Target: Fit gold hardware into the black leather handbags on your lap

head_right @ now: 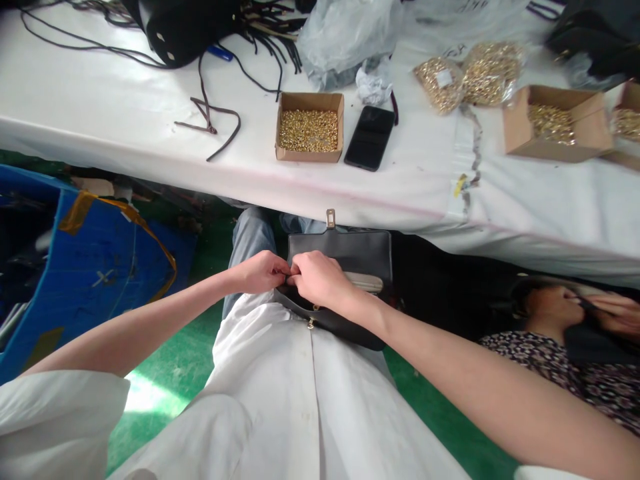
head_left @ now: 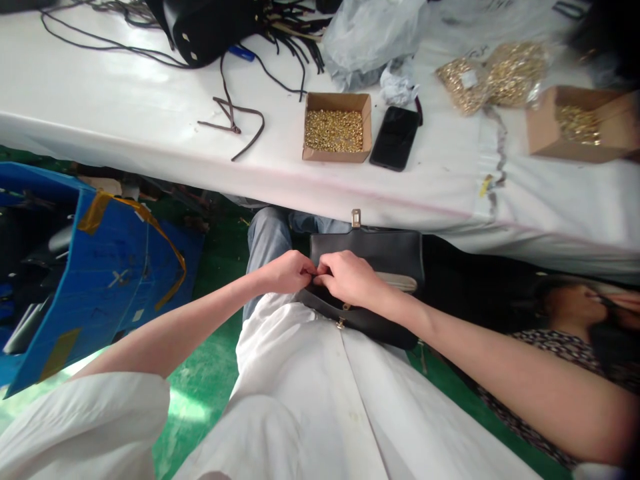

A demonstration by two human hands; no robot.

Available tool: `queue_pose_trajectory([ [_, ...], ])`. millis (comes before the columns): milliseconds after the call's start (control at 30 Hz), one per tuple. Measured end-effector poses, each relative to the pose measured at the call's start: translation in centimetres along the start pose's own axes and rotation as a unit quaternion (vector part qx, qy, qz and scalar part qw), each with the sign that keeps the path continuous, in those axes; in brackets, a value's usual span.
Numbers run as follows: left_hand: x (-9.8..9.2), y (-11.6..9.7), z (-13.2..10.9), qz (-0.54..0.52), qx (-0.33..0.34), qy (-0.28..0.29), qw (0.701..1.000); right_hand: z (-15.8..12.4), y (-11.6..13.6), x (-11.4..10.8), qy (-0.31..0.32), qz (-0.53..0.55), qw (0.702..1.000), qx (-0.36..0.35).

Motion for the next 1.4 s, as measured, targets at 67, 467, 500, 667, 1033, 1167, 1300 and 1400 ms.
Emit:
queue_pose_trajectory([
  [67,0.1,0.2,-0.1,-0.007,-0.007,0.006,1.0,0.0,0.2,0.3,-0.001,-0.013,1.0,-0.004],
  [467,0.6,1.0,-0.2,-0.082,-0.049,0.08,0.992,-0.8,1.2,1.2,-0.019,-0.096,0.994,-0.038],
  [500,0.6,1.0,-0.1,-0.08,-0.05,0.082,0.992,-0.8,1.2,1.3,-0.017,-0.096,0.994,-0.038],
  [667,0.6,1.3,-0.1,-0.038,-0.064,0.077,0.994,-1.0,1.5,1.4,-0.006,-0.105,0.993,-0.045],
  [1033,0.5,0.7,0.4,-0.035,-0.033,0.041,0.998,-1.2,1.0,1.0,-0.008,-0.078,0.996,-0.045],
  [1167,0.3,0.8,0.4,-0.017,-0.039,0.012,0.999,-1.3,-0.2,0.9,-0.002,-0.018,1.0,-0.014],
  [1300,0.5,1.0,0.5,-0.029,-0.033,0.005,0.999,-1.2,-0.3,0.9,-0.028,-0.004,0.999,-0.016],
  [1400,0.5,1.2,0.5,-0.04,-0.04,-0.001,0.998,-0.9,-0.2,1.2,-0.03,-0.016,0.999,-0.018],
])
Point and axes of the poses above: each hand's wrist, its own z-axis towards the middle knuckle, its own x-axis out of the palm, y = z × x, the point moved 8 cm from there along z, towards the middle knuckle, and after that the axes turned 2 degrees about -z, right-handed, at the moved point
